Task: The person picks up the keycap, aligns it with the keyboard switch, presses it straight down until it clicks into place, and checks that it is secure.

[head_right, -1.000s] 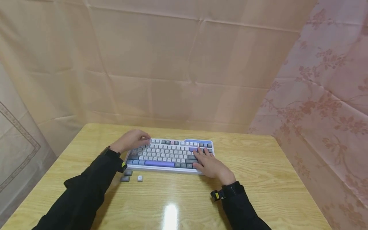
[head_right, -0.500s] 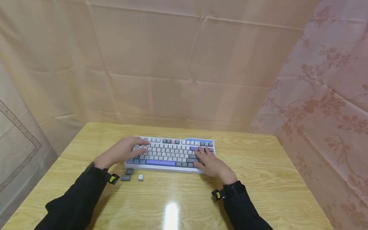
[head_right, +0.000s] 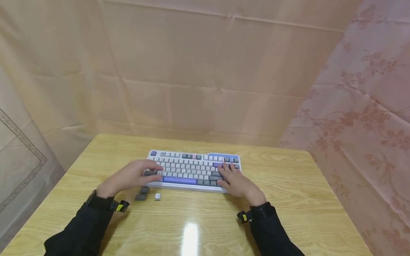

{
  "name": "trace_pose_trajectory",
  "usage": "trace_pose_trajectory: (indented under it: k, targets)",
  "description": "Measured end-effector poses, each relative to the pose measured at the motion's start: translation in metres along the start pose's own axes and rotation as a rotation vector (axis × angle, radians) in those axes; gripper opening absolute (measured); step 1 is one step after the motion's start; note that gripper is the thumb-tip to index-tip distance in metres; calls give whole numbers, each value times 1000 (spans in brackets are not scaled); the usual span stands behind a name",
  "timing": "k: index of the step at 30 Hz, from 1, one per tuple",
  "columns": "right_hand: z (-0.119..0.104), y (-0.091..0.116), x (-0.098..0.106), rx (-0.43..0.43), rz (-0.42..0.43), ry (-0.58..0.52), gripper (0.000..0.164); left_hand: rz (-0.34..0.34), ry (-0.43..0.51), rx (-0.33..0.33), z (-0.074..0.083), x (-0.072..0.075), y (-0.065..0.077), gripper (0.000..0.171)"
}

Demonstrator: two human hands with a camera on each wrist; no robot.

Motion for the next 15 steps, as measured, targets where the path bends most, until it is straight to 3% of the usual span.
trace_pose_trajectory:
  k: [3, 15]
  targets:
    - [-1, 1, 1, 2, -2, -5, 63, -21, 16, 10, 0, 1, 1, 35]
    - [1, 0, -1, 8, 1, -5, 64, -153, 34, -58, 5, -12, 2, 42]
Point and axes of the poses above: each hand's wrist, its own y-axis away from the middle knuckle, its own x-axis out of the back of the hand, z = x × y, the point moved 6 cm from there along -y, towards the middle knuckle, and after that the axes turned 4 degrees about -y, right-handed, at the moved point
